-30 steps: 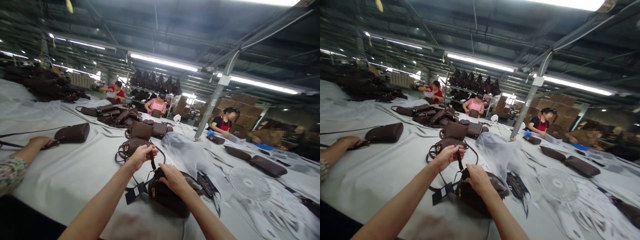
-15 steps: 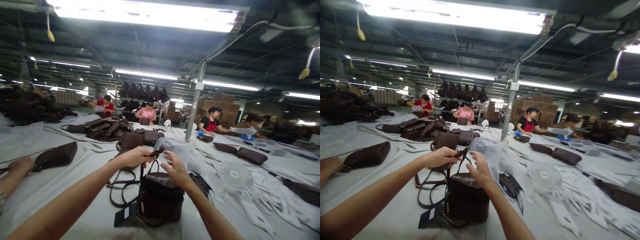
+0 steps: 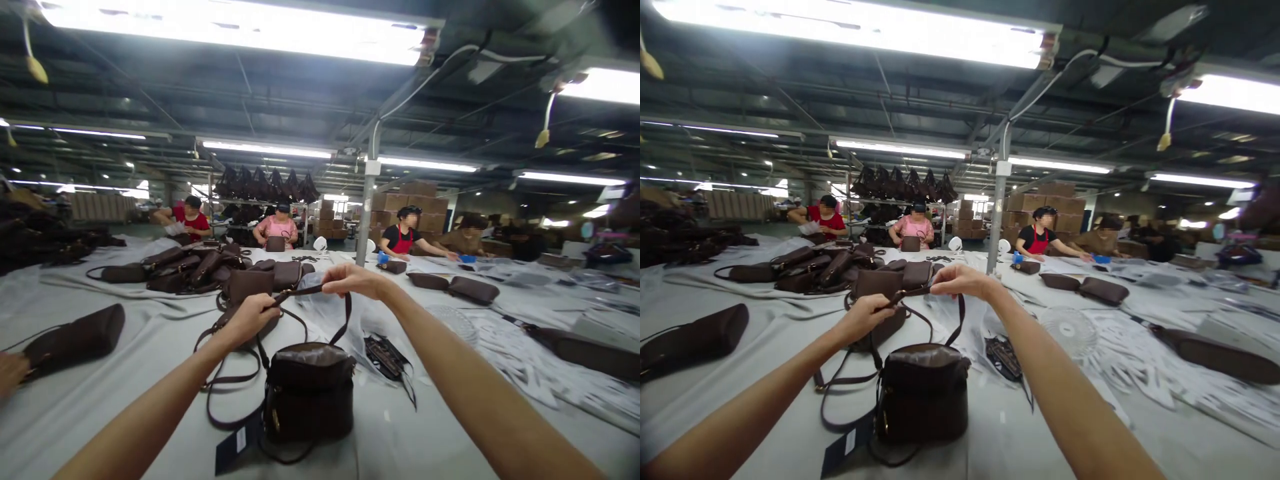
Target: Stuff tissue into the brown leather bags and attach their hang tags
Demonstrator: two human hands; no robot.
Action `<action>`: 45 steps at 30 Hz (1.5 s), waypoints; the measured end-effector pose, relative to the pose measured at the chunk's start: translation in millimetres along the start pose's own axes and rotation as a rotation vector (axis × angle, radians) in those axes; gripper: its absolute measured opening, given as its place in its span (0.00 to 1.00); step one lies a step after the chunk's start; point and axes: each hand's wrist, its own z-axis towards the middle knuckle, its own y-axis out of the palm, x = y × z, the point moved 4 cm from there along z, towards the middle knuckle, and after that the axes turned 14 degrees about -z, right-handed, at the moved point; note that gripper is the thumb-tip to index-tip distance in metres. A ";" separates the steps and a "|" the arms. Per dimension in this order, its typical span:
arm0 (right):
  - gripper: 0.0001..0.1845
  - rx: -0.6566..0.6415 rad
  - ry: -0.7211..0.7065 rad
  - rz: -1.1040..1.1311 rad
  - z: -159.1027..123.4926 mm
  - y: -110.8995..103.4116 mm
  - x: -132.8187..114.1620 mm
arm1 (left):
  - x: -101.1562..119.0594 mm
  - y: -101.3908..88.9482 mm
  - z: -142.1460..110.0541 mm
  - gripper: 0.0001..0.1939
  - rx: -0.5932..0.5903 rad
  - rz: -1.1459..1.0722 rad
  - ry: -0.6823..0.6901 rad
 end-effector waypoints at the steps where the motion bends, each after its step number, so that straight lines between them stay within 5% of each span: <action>1: 0.13 -0.058 0.032 -0.132 -2.6 -4.8 1.9 | -3.2 -6.5 -1.1 0.08 0.106 0.040 0.064; 3: 0.08 -0.053 0.106 -0.483 -8.0 -12.7 10.2 | -9.5 -12.2 -5.6 0.06 0.199 0.050 0.168; 5: 0.06 0.060 0.169 -0.780 -14.1 -16.9 19.8 | -17.7 -8.4 -11.1 0.07 0.135 0.015 0.223; 7: 0.08 0.209 0.232 -0.925 -22.1 -18.8 28.7 | -28.4 -2.5 -16.2 0.09 0.092 -0.032 0.230; 11: 0.16 0.518 0.295 -1.037 -46.5 -33.4 41.9 | -52.9 -0.5 -20.5 0.12 0.236 -0.088 0.125; 16: 0.12 0.797 0.468 -0.739 -94.2 -75.5 74.7 | -67.3 -3.6 -14.4 0.04 0.239 0.068 0.001; 19: 0.10 0.713 0.717 -0.397 -121.0 -74.8 106.5 | -72.9 -5.4 -7.1 0.04 0.263 -0.018 -0.045; 25: 0.18 0.423 0.965 0.138 -151.9 -21.6 138.4 | -83.8 -3.6 1.7 0.05 0.264 -0.249 -0.198; 30: 0.14 0.601 0.716 0.705 -125.6 -33.5 119.2 | -66.0 4.4 4.7 0.05 0.211 -0.503 -0.306; 33: 0.08 0.733 0.429 0.799 -93.8 -57.1 92.2 | -50.8 13.4 12.2 0.05 0.201 -0.673 -0.382; 35: 0.05 0.752 0.359 0.705 -76.6 -57.8 77.5 | -43.9 20.5 17.2 0.08 0.184 -0.772 -0.440; 38: 0.14 0.649 0.522 0.292 -62.3 -23.4 67.4 | -40.5 28.7 21.3 0.13 0.176 -0.888 -0.510; 41: 0.17 0.377 0.619 -0.013 -56.4 41.8 61.1 | -43.5 31.2 21.5 0.13 0.208 -0.976 -0.549; 43: 0.20 0.165 0.530 -0.180 -53.9 86.2 50.5 | -46.1 30.9 21.0 0.13 0.231 -1.032 -0.572; 45: 0.21 0.095 0.369 -0.402 -52.4 118.3 34.2 | -47.0 30.1 20.7 0.13 0.250 -1.089 -0.594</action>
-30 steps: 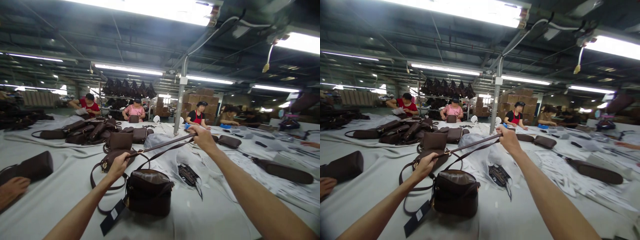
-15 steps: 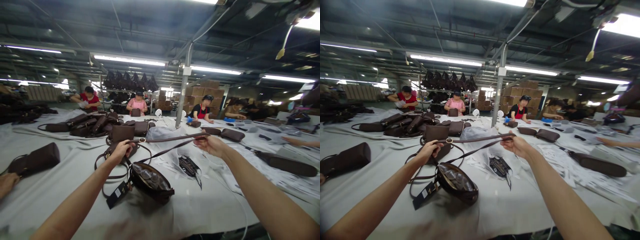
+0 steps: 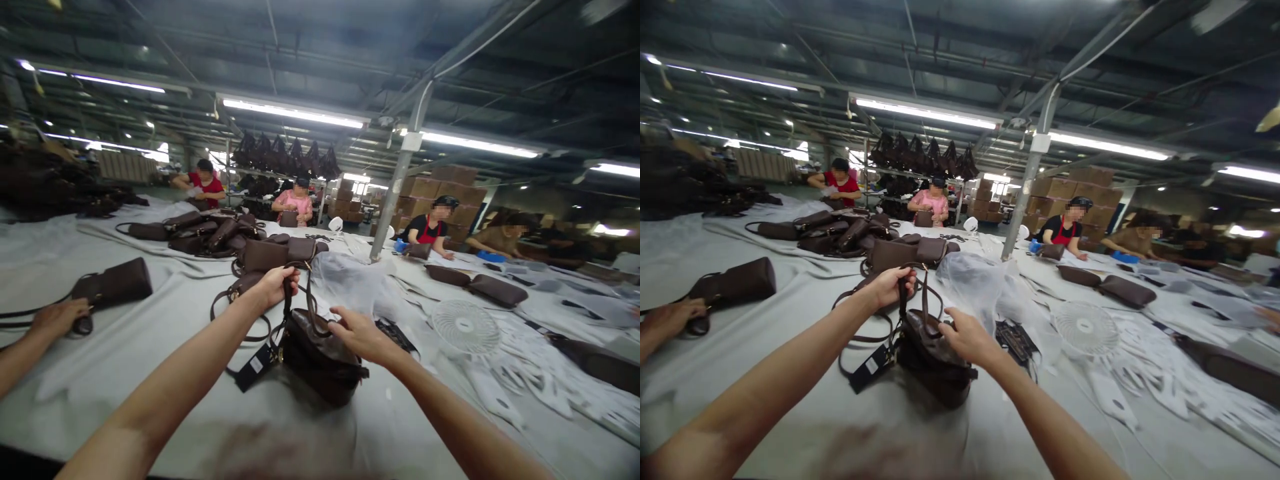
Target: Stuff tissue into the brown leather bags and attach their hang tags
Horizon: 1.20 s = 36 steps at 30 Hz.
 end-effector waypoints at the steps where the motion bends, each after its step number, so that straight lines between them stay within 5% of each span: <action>1: 0.23 0.041 -0.084 -0.099 -4.3 7.4 -11.9 | 0.7 0.4 -0.4 0.14 0.005 -0.030 -0.007; 7: 0.63 0.301 -0.292 -0.562 -16.8 30.4 -36.1 | 10.0 19.0 -10.4 0.19 -0.022 -0.148 -0.012; 9: 0.59 0.489 -0.289 -0.665 -22.5 29.1 -30.9 | 13.5 27.4 -13.3 0.19 -0.039 -0.162 -0.010; 12: 0.39 0.720 -0.469 -0.720 -42.9 36.0 -30.3 | 17.8 38.0 -14.2 0.20 -0.058 -0.179 0.001; 14: 0.30 0.675 -0.659 -0.700 -57.7 56.0 -32.9 | 18.8 44.1 -13.7 0.20 -0.076 -0.179 0.001; 16: 0.27 0.487 -0.716 -0.671 -65.9 85.1 -30.3 | 18.6 50.3 -14.7 0.20 -0.104 -0.166 -0.011; 20: 0.27 0.061 -0.436 -0.581 -63.0 141.7 2.3 | 21.9 63.4 -25.2 0.21 -0.178 -0.107 -0.044; 23: 0.28 -0.025 -0.242 -0.334 -58.0 161.7 32.6 | 31.7 75.2 -38.3 0.21 -0.286 -0.007 -0.058; 27: 0.39 0.081 -0.029 0.113 -49.2 165.4 60.2 | 50.4 95.1 -53.6 0.20 -0.432 0.197 0.000; 32: 0.46 -0.029 0.099 0.078 -35.8 158.8 80.3 | 72.7 122.2 -67.9 0.21 -0.439 0.293 0.079; 36: 0.53 0.065 0.115 0.298 -21.2 114.9 79.8 | 79.2 141.3 -81.8 0.22 -0.456 0.387 0.074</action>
